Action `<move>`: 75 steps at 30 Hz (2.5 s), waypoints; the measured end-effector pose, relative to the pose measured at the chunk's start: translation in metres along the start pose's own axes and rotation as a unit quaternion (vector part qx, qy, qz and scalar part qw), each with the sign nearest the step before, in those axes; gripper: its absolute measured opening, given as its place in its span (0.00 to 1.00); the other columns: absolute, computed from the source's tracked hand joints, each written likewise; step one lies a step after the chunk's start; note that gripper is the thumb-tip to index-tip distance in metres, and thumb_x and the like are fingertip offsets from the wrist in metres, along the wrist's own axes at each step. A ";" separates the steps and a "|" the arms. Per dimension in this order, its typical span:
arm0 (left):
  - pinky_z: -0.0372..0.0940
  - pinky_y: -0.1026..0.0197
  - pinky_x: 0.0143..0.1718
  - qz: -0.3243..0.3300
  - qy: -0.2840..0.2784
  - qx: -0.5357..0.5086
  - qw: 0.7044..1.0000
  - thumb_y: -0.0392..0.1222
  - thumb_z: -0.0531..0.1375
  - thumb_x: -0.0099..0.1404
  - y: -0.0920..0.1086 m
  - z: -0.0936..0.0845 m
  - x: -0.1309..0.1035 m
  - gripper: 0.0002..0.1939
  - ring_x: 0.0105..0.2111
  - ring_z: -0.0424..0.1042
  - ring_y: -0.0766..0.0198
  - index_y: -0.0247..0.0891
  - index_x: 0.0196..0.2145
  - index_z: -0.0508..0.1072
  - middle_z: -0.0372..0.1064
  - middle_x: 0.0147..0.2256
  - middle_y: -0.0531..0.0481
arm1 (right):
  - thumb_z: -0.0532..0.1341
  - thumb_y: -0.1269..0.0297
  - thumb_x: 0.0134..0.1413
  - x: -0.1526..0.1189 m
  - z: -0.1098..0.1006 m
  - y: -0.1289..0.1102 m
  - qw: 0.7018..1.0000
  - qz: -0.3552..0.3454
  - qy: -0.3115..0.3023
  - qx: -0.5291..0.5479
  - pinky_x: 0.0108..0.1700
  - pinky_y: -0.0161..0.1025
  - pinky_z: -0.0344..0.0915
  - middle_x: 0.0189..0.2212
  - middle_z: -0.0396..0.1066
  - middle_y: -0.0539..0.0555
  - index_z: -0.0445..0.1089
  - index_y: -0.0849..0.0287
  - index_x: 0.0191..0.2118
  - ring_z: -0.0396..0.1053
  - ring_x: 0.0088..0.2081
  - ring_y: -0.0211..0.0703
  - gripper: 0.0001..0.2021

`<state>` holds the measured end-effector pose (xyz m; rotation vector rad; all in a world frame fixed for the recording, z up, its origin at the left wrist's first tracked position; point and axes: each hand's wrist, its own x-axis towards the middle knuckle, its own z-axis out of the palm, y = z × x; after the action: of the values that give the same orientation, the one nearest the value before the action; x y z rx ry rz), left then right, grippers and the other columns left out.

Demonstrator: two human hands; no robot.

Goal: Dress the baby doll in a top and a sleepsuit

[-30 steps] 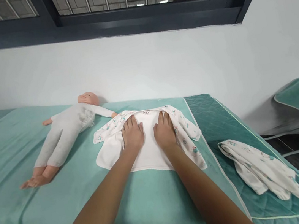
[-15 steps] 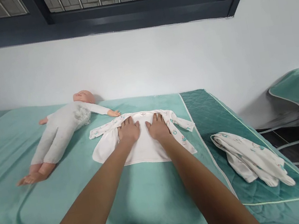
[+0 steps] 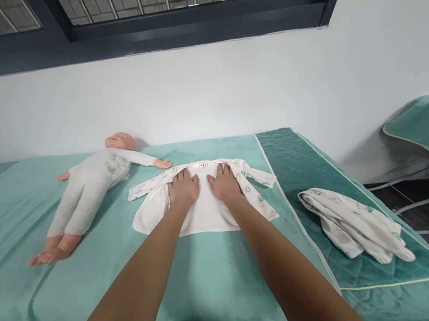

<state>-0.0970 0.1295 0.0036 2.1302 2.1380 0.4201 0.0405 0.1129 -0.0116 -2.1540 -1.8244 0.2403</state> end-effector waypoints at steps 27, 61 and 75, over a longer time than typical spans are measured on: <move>0.58 0.53 0.62 -0.007 0.170 -0.149 0.974 0.37 0.51 0.67 -0.147 -0.048 -0.048 0.20 0.58 0.65 0.57 0.41 0.54 0.71 0.69 0.56 0.47 | 0.47 0.67 0.67 -0.014 0.002 0.001 0.975 -0.196 0.106 -0.003 0.58 0.40 0.55 0.54 0.71 0.59 0.69 0.62 0.55 0.64 0.55 0.48 0.19; 0.63 0.52 0.43 -0.054 0.240 0.001 0.969 0.51 0.52 0.69 -0.189 -0.047 -0.007 0.19 0.47 0.69 0.48 0.41 0.47 0.77 0.73 0.42 0.41 | 0.54 0.61 0.52 -0.002 0.020 -0.113 0.946 -0.060 -0.029 0.317 0.36 0.36 0.60 0.31 0.71 0.47 0.70 0.50 0.48 0.67 0.33 0.41 0.17; 0.62 0.54 0.58 0.040 0.237 -0.149 0.959 0.34 0.51 0.66 -0.207 -0.040 0.008 0.24 0.58 0.65 0.55 0.40 0.58 0.70 0.66 0.59 0.48 | 0.54 0.59 0.50 0.023 -0.006 -0.052 0.965 0.005 -0.050 0.257 0.36 0.38 0.60 0.34 0.74 0.51 0.75 0.51 0.40 0.68 0.33 0.44 0.15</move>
<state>-0.3070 0.1352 -0.0110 2.0978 2.0226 1.2881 -0.0023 0.1421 0.0133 -1.8095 -1.5754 0.7465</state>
